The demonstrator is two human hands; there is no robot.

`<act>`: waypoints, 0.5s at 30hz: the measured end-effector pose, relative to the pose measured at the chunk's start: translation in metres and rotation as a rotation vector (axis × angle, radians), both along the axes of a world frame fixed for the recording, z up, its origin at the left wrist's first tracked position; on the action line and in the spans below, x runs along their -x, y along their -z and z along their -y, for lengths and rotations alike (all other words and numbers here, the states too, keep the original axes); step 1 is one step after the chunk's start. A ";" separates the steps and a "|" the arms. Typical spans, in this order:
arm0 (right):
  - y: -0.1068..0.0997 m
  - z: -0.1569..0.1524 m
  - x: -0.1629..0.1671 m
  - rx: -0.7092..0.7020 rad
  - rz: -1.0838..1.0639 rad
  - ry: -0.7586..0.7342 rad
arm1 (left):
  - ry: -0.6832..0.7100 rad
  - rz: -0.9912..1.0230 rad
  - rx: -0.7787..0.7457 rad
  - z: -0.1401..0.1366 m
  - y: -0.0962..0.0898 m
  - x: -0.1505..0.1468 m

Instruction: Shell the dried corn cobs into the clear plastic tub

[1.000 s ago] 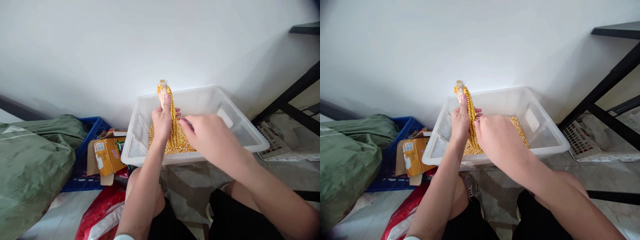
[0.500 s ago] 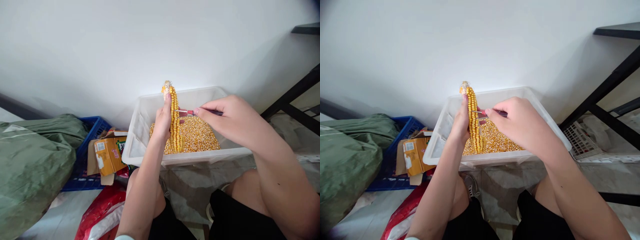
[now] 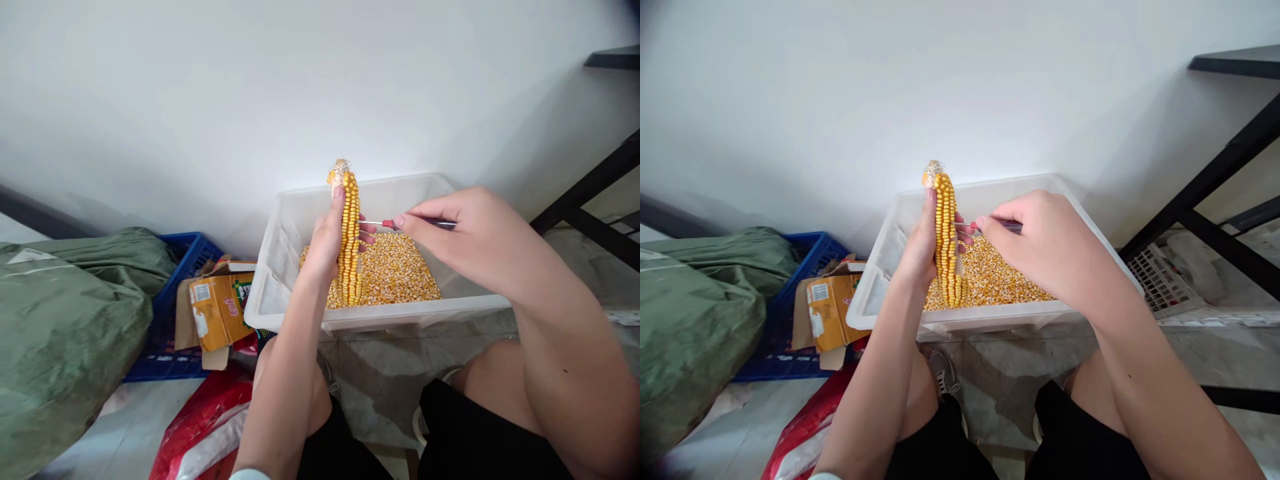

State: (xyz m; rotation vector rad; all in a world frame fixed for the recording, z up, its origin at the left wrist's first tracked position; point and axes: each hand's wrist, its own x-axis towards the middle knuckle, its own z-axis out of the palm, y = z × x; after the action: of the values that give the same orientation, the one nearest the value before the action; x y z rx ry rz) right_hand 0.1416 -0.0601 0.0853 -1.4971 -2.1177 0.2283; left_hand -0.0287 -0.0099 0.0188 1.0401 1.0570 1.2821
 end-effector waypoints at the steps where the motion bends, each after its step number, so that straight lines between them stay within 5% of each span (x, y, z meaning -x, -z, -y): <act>1: -0.001 0.002 0.001 0.008 0.002 0.000 | -0.005 -0.024 -0.014 0.000 0.000 -0.001; 15: -0.001 0.011 0.013 0.017 0.019 0.047 | -0.027 0.019 -0.001 0.001 -0.001 -0.008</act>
State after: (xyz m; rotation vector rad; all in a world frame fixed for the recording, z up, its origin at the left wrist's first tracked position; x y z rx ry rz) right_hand 0.1284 -0.0710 0.0863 -1.5634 -2.0973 0.2163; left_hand -0.0208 -0.0113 0.0197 1.0162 1.0592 1.3118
